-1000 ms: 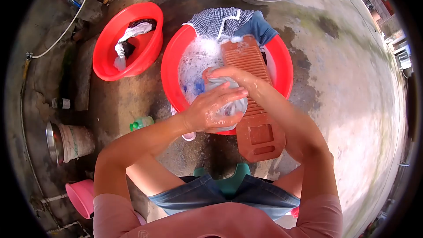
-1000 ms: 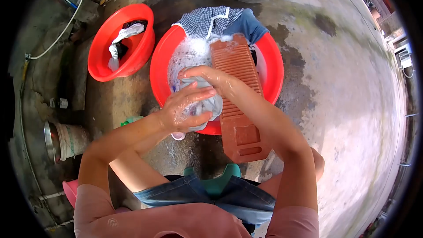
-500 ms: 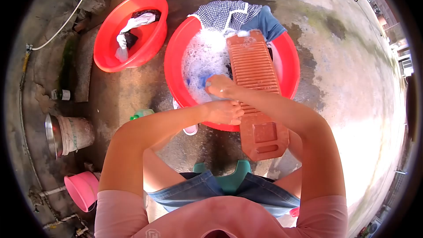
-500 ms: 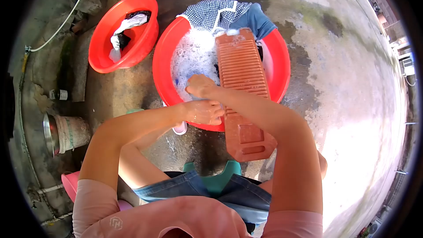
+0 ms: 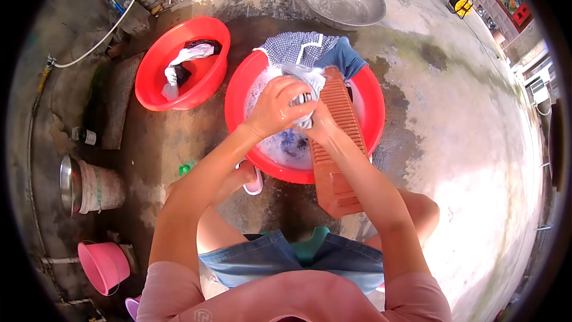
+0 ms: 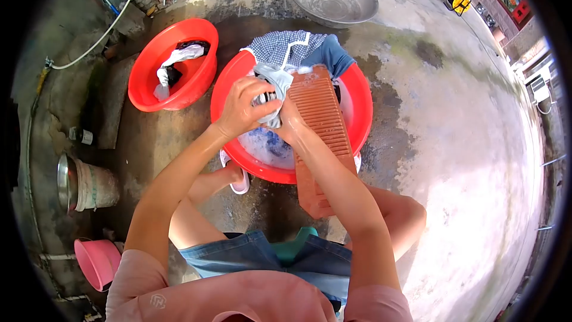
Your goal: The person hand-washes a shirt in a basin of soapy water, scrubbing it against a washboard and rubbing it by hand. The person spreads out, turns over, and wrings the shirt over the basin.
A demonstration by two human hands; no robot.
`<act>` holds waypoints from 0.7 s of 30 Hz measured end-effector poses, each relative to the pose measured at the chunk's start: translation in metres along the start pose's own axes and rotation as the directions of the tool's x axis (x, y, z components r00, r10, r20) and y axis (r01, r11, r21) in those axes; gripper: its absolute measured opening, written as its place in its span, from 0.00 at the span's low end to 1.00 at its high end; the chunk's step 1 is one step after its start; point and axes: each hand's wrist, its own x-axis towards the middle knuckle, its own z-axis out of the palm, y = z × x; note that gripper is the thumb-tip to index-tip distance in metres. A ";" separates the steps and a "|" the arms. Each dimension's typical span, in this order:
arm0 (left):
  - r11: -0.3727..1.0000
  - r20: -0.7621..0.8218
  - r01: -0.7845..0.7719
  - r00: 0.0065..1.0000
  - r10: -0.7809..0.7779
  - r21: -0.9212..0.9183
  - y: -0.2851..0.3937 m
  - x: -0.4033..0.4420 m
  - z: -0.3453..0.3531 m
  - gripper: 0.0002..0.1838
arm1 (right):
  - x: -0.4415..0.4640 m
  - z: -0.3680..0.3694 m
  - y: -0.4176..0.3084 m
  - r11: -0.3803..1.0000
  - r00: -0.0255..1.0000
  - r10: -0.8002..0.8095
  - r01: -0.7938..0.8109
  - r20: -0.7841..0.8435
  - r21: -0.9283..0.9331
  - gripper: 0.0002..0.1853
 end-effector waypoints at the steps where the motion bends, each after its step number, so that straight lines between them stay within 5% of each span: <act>1: 0.988 -0.019 0.144 0.989 -0.146 -0.059 0.010 0.006 0.001 0.19 | 0.010 -0.012 0.011 0.990 0.998 -0.057 0.051 -0.040 -0.132 0.19; 3: 0.923 -0.034 0.347 0.934 -0.357 -0.166 0.021 0.016 0.002 0.22 | 0.000 -0.006 0.005 0.891 0.977 -0.179 0.112 -0.114 -0.441 0.19; 6: 0.777 0.025 0.574 0.808 -0.589 -0.259 0.037 0.013 -0.001 0.24 | 0.002 -0.010 0.005 0.733 0.913 -0.395 0.244 -0.104 -0.635 0.22; 10: 0.441 0.021 0.745 0.520 -0.854 -0.501 0.025 0.003 -0.014 0.22 | -0.023 0.004 -0.035 0.543 0.981 -0.108 -0.078 -0.162 -0.836 0.28; 11: 0.063 0.147 0.724 0.224 -0.963 -0.687 0.004 -0.014 -0.011 0.20 | -0.034 0.003 -0.061 0.629 0.995 0.098 -0.056 0.008 -0.775 0.28; 12: -0.270 0.346 0.579 0.023 -0.938 -0.770 0.012 0.000 -0.042 0.19 | -0.049 0.007 -0.080 0.592 0.998 0.054 -0.023 0.012 -0.806 0.24; 14: -0.497 0.519 0.424 -0.073 -0.852 -0.757 -0.022 -0.030 -0.054 0.19 | -0.076 0.019 -0.112 0.506 0.999 -0.036 0.042 0.027 -0.861 0.19; 16: -0.545 0.623 0.367 0.134 -0.771 -0.754 -0.027 -0.038 -0.073 0.21 | -0.094 0.031 -0.140 0.358 0.978 -0.133 0.201 0.163 -0.912 0.19; 21: -0.301 0.619 0.700 0.253 -0.744 -0.647 -0.003 -0.015 -0.106 0.20 | -0.138 0.087 -0.200 0.212 0.870 -0.390 0.402 0.300 -0.890 0.20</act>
